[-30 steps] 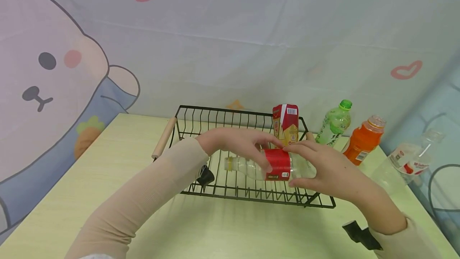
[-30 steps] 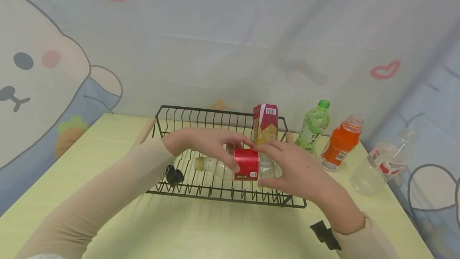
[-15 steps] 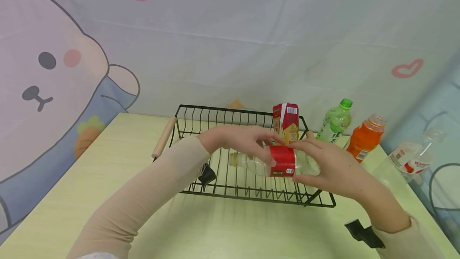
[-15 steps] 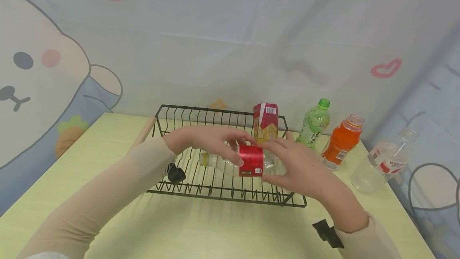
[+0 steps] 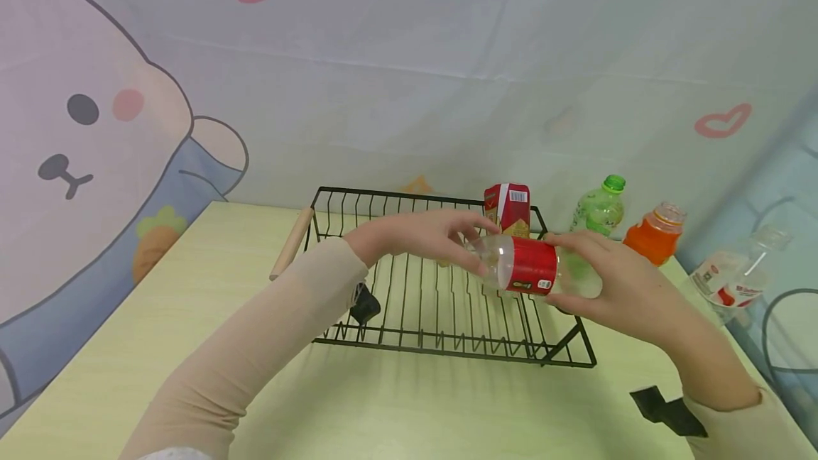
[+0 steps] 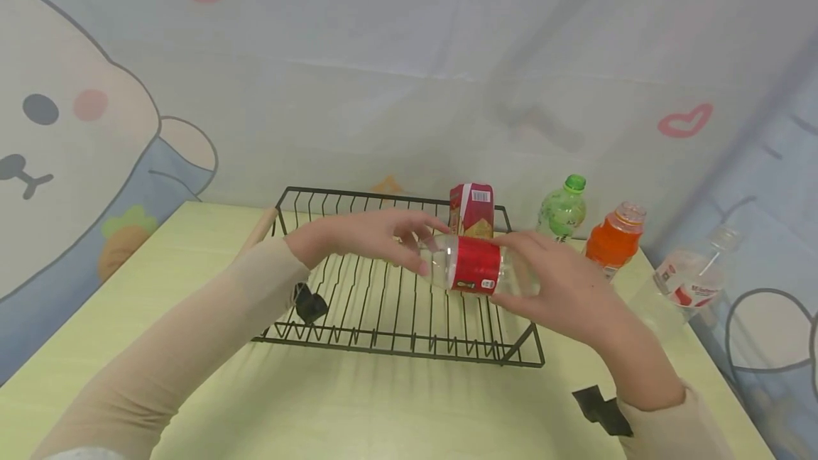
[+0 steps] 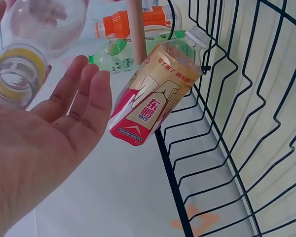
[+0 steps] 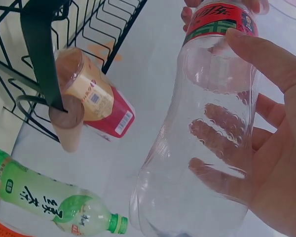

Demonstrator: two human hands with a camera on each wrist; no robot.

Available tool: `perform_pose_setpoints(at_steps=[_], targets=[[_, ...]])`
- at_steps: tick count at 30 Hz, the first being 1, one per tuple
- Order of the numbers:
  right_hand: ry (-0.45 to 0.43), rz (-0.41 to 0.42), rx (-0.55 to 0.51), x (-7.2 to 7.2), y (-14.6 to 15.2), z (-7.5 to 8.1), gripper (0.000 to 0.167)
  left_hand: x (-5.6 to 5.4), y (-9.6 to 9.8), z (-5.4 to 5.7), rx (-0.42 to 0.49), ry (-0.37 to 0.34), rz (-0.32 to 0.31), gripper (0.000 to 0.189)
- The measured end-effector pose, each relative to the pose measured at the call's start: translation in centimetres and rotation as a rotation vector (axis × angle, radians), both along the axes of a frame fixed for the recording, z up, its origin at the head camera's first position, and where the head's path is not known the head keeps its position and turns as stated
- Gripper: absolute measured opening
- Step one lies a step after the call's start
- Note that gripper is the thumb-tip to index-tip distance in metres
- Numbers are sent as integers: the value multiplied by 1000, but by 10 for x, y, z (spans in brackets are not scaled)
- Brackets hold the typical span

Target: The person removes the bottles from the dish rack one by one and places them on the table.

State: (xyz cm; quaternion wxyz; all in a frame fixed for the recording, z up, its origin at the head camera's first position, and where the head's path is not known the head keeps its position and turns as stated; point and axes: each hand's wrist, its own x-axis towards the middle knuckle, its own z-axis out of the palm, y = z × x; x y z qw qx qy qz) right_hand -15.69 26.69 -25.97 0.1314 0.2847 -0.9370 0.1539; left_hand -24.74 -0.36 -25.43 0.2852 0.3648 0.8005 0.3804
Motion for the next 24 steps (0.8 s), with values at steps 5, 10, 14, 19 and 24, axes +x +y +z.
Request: perform_pose_setpoints(at_steps=[5, 10, 14, 19, 24], targets=[[-16, -38, -36, 1, 10, 0, 65, -2, -1, 0, 9, 18, 16, 64], [26, -52, -85, 2, 19, -2, 67, -6, -2, -1, 16, 27, 27, 70], [101, -51, -100, 3, 27, -4, 70, -8, -3, -3, 21, 13, 47, 74], [147, -47, -179, 5, 37, -6, 69, -11, -3, -6, 18, 0, 79, 75], [92, -97, -278, 6, 42, -9, 66, -14, 0, -10, 36, 11, 126, 67]])
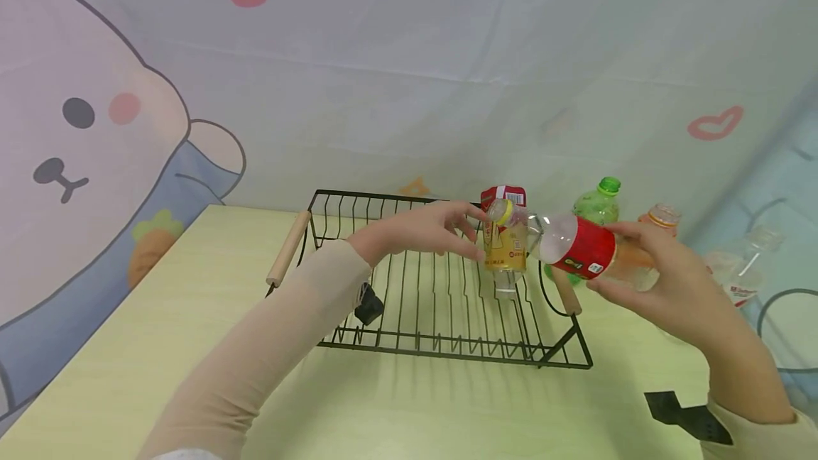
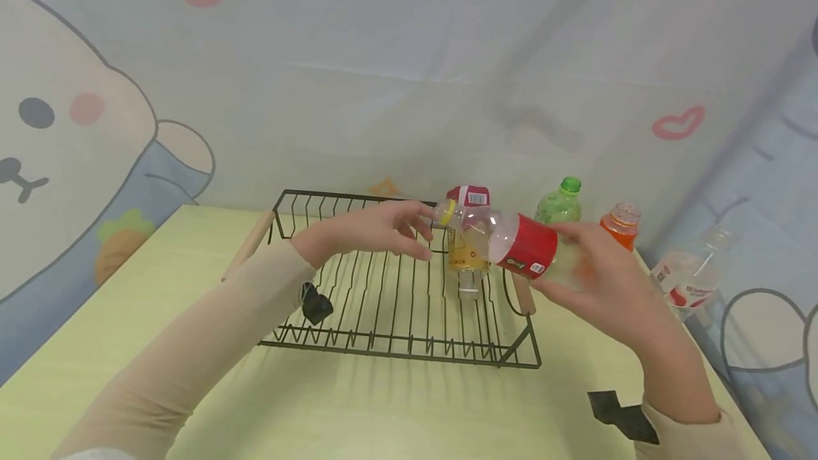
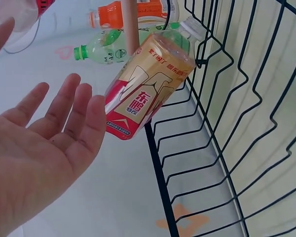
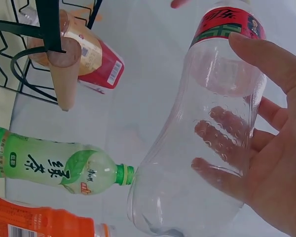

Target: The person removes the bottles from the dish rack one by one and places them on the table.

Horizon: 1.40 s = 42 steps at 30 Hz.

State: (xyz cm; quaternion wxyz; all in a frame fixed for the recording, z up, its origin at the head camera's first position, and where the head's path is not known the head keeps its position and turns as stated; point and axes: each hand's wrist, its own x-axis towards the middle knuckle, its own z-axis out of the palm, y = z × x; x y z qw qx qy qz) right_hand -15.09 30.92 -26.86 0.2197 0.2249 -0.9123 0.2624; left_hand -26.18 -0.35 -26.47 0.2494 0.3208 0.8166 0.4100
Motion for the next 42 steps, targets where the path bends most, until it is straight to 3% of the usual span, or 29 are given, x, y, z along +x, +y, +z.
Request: perform_pose_setpoints(at_steps=[5, 10, 16, 20, 28, 34, 42], targets=[[-31, -24, -102, -2, 3, -5, 65, -6, 4, -7, 29, 13, 84, 65], [-21, -66, -192, -2, 9, -12, 72, -14, 13, -13, 47, 52, 215, 67], [9, -12, -338, -4, 15, -19, 79, -24, 28, -17, 122, 42, 340, 68], [19, -27, -414, -3, 20, -26, 80, -28, 38, -22, 183, 23, 392, 65], [-20, -169, -543, -3, 28, -39, 79, -31, 55, -31, 254, 29, 522, 67], [-95, -174, -710, -3, 34, -48, 78, -34, 66, -43, 297, 47, 592, 71], [-153, -220, -683, -7, 39, -55, 80, -35, 76, -52, 360, 17, 640, 75]])
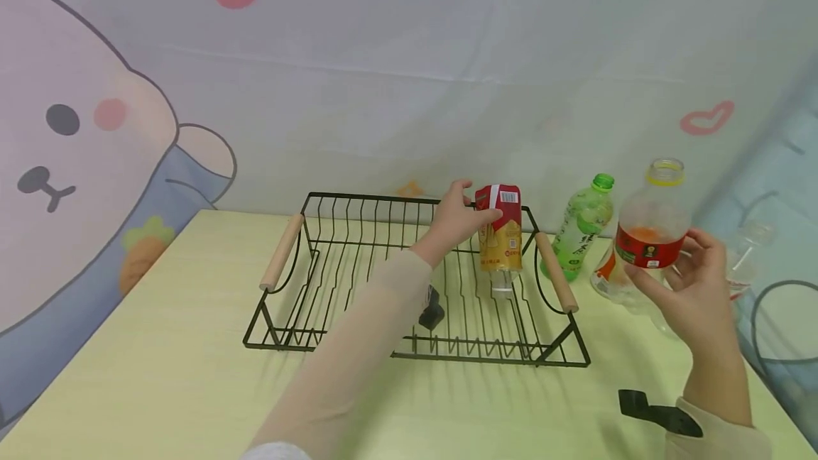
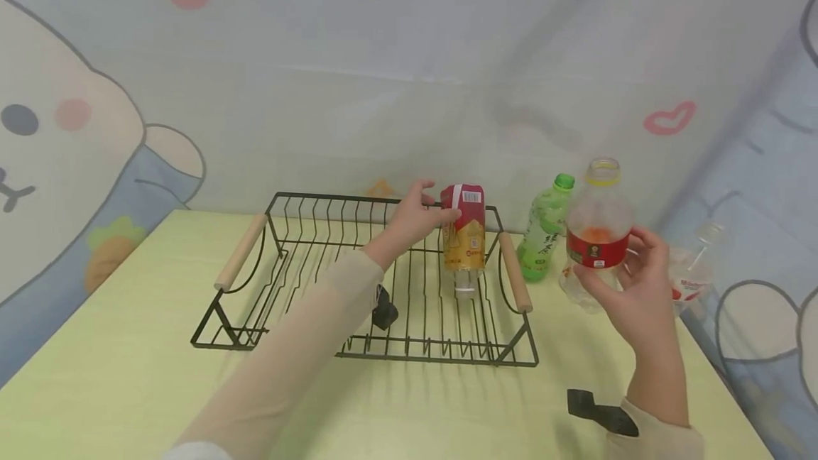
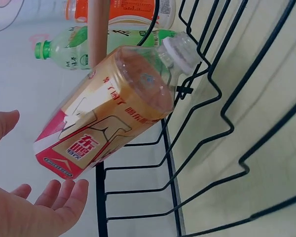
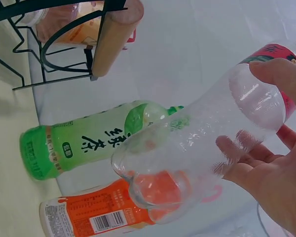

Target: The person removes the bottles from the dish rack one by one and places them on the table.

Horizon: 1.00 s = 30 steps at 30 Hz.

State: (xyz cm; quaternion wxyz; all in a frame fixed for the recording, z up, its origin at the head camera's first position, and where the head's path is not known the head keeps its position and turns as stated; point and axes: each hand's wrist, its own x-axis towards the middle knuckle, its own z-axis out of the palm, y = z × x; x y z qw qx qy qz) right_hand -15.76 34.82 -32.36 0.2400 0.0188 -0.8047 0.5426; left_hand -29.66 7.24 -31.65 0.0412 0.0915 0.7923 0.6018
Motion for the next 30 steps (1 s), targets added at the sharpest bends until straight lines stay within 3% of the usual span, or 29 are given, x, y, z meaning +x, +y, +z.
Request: perform_pose_setpoints(at_steps=[6, 11, 20, 24, 30], targets=[[-60, 23, -22, -7, 3, -3, 82, -1, 3, -5, 32, -52, -3, 80], [-130, 6, 71, -13, 6, -11, 85, -3, 5, -11, 13, -126, 0, 83], [-155, 42, 141, -22, 11, -29, 79, 3, 4, -17, -26, -284, -90, 92], [-153, 41, 161, -26, 11, -34, 73, 4, 3, -18, -41, -300, -97, 95], [-231, 19, 156, -29, 12, -41, 76, 7, 3, -20, -40, -306, -115, 94]])
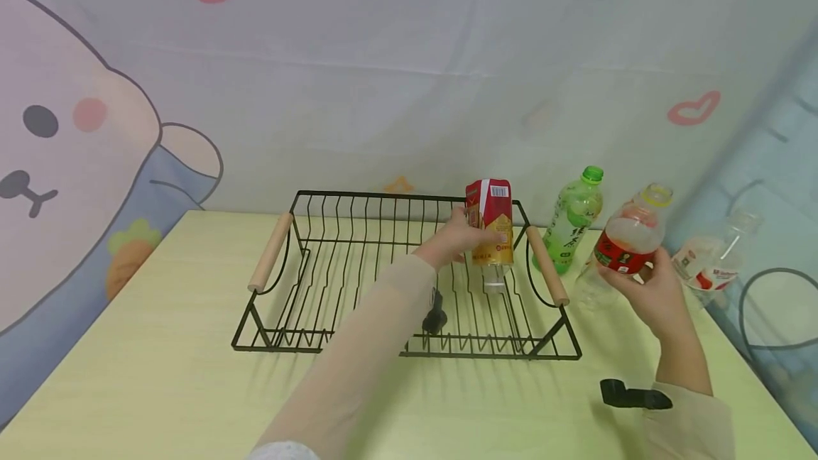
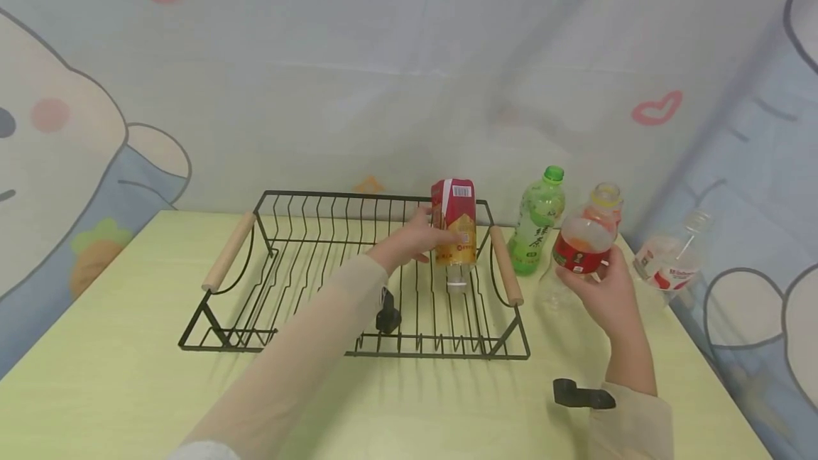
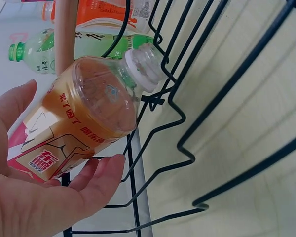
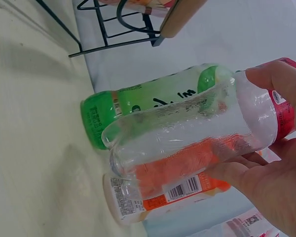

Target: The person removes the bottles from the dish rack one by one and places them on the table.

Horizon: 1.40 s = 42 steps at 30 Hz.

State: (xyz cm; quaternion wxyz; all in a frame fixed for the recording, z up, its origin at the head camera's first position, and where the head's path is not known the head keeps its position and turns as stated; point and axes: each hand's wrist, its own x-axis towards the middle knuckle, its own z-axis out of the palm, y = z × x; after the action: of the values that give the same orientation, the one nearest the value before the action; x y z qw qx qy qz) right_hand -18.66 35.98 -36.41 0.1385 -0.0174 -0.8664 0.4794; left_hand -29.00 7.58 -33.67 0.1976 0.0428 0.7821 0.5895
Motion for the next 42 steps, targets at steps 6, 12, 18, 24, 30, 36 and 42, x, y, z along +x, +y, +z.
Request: perform_pose_setpoints(at_steps=[6, 12, 18, 24, 30, 36, 42], targets=[[-33, -13, 22, -1, 1, -5, 79, 1, 2, -2, 34, -36, -10, 97], [-58, -25, 33, -3, 2, -9, 80, 3, 2, -5, 53, -43, -29, 95], [-112, -25, 0, -4, 1, -13, 86, 4, 2, -8, 51, -38, -56, 98], [-122, -19, 11, -6, -1, -13, 86, 5, 1, -8, 55, -38, -75, 98], [-132, -17, 9, -7, -3, -13, 87, 6, -1, -5, 52, -44, -84, 102], [-140, -22, -14, -7, -2, -14, 89, 5, -1, -4, 42, -45, -92, 97], [-151, -11, -50, -6, -2, -15, 92, 4, -2, -1, 66, -47, -83, 89]])
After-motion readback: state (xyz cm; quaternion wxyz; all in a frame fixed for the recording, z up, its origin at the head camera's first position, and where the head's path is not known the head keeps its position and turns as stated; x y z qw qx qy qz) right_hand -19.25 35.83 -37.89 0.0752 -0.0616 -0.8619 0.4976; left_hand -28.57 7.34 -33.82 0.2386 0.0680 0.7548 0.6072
